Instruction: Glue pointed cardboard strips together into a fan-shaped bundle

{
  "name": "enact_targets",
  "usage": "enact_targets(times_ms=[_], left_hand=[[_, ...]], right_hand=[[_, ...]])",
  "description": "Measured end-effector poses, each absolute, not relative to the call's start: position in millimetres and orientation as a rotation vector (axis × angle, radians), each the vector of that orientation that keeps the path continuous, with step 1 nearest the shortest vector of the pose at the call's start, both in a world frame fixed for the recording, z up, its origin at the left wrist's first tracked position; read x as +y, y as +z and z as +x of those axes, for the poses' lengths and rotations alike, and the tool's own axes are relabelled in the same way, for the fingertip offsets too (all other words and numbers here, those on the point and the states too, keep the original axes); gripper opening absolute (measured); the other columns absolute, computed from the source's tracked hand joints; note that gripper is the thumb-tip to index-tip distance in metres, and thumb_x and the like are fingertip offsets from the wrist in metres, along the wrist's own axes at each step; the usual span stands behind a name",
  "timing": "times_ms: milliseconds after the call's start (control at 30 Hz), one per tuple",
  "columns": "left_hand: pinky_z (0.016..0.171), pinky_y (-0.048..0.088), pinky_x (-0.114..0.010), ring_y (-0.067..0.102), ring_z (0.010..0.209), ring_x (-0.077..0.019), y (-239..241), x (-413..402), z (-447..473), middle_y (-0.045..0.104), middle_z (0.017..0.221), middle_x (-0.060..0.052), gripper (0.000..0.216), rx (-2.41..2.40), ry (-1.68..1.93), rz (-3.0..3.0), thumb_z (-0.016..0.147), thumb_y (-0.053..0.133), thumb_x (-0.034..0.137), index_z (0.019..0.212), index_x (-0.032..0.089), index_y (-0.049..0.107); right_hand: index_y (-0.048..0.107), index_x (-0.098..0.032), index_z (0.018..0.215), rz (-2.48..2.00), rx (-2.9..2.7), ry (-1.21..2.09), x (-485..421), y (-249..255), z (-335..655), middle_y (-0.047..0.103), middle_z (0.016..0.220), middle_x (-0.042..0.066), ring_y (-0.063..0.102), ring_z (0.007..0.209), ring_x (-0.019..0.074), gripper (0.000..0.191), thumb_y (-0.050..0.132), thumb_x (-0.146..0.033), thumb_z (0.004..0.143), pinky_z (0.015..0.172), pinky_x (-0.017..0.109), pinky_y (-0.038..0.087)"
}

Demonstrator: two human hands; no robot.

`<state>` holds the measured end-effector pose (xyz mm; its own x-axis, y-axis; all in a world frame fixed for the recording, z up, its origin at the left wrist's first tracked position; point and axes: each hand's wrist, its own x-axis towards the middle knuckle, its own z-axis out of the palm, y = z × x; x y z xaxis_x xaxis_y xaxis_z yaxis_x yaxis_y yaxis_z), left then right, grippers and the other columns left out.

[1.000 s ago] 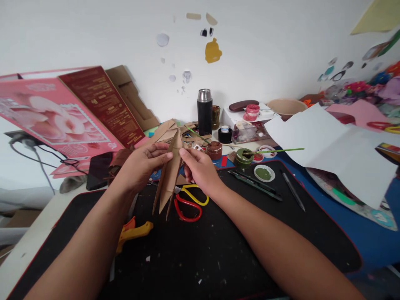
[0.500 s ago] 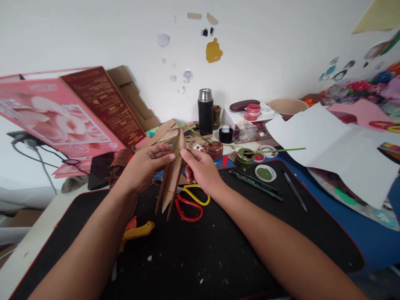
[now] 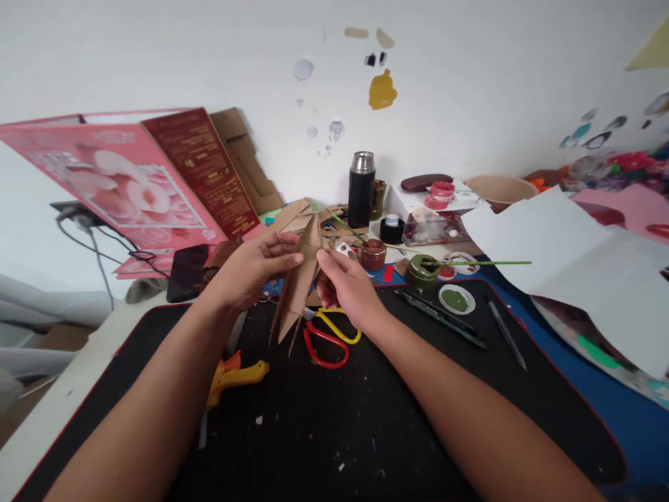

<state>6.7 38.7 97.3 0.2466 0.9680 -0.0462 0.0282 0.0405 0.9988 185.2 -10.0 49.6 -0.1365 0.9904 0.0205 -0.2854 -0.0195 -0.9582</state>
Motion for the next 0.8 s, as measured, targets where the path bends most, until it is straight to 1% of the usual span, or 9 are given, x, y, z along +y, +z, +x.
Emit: enact_targets(times_ms=[133,200,267,400,500,600,667,733,800], left_hand=[[0.065,0.055,-0.026,0.071,0.078,-0.0179,114.8,44.1,-13.6,0.078,0.092,-0.003,0.056,1.007,1.128,1.207,0.05,0.105,0.032,0.096,0.02,0.075],[0.057,0.054,-0.024,0.07,0.074,-0.0173,121.2,47.6,-25.7,0.077,0.09,-0.003,0.052,0.994,1.234,1.17,0.053,0.104,0.031,0.095,0.02,0.074],[0.058,0.057,-0.024,0.071,0.075,-0.0176,125.1,50.5,-35.4,0.078,0.093,-0.005,0.048,0.967,1.302,1.158,0.058,0.101,0.03,0.096,0.02,0.075],[0.067,0.063,-0.026,0.076,0.085,-0.02,128.3,53.1,-45.0,0.081,0.103,-0.009,0.041,0.898,1.326,1.146,0.067,0.095,0.028,0.102,0.017,0.076],[0.072,0.064,-0.026,0.078,0.093,-0.0222,131.2,52.8,-47.9,0.081,0.104,-0.01,0.036,0.864,1.385,1.121,0.07,0.093,0.023,0.102,0.016,0.076],[0.077,0.065,-0.026,0.078,0.097,-0.0228,134.7,52.2,-51.1,0.082,0.103,-0.009,0.034,0.804,1.431,1.111,0.072,0.092,0.021,0.101,0.016,0.076],[0.074,0.065,-0.026,0.079,0.093,-0.0218,135.9,52.1,-52.8,0.081,0.101,-0.009,0.034,0.773,1.413,1.109,0.073,0.092,0.02,0.102,0.016,0.075],[0.068,0.064,-0.024,0.078,0.086,-0.02,135.9,52.0,-53.4,0.081,0.099,-0.009,0.037,0.753,1.386,1.093,0.073,0.093,0.02,0.104,0.015,0.074],[0.066,0.064,-0.024,0.078,0.082,-0.0189,135.7,51.4,-53.0,0.081,0.099,-0.009,0.041,0.728,1.376,1.067,0.071,0.095,0.021,0.106,0.014,0.074]], right_hand=[[0.062,-0.023,0.087,-0.939,-1.179,1.418,-16.5,48.4,179.8,0.058,0.058,-0.005,0.052,0.043,0.0112,0.051,0.062,-0.074,0.094,0.04,0.023,0.032],[0.07,-0.021,0.111,-0.921,-1.291,1.396,-24.1,46.3,174.0,0.058,0.062,-0.006,0.052,0.047,0.0124,0.05,0.065,-0.069,0.096,0.046,0.025,0.04],[0.072,-0.022,0.128,-0.911,-1.523,1.297,-33.9,43.6,165.6,0.062,0.068,-0.003,0.06,0.058,0.0154,0.051,0.065,-0.063,0.1,0.058,0.028,0.047],[0.075,-0.023,0.136,-0.846,-2.075,0.979,-52.2,39.1,144.4,0.072,0.077,0.001,0.066,0.069,0.0183,0.054,0.068,-0.063,0.1,0.069,0.031,0.046],[0.072,-0.02,0.141,-0.796,-2.311,0.785,-58.7,36.3,129.3,0.079,0.094,0.007,0.07,0.086,0.0238,0.061,0.068,-0.065,0.099,0.078,0.033,0.049],[0.067,-0.019,0.147,-0.825,-2.493,0.618,-60.1,30.8,116.5,0.079,0.112,0.013,0.07,0.1,0.0287,0.067,0.065,-0.067,0.1,0.081,0.036,0.052],[0.067,-0.016,0.147,-0.775,-2.633,0.527,-60.1,26.2,109.0,0.078,0.109,0.014,0.069,0.101,0.0302,0.07,0.067,-0.066,0.098,0.084,0.038,0.053],[0.07,-0.014,0.14,-0.768,-2.723,0.427,-60.1,22.6,103.0,0.076,0.114,0.016,0.068,0.105,0.0319,0.063,0.072,-0.061,0.098,0.086,0.04,0.053],[0.073,-0.014,0.133,-0.813,-2.739,0.437,-60.4,21.3,99.8,0.076,0.11,0.014,0.069,0.104,0.0298,0.048,0.073,-0.049,0.1,0.086,0.037,0.054]])
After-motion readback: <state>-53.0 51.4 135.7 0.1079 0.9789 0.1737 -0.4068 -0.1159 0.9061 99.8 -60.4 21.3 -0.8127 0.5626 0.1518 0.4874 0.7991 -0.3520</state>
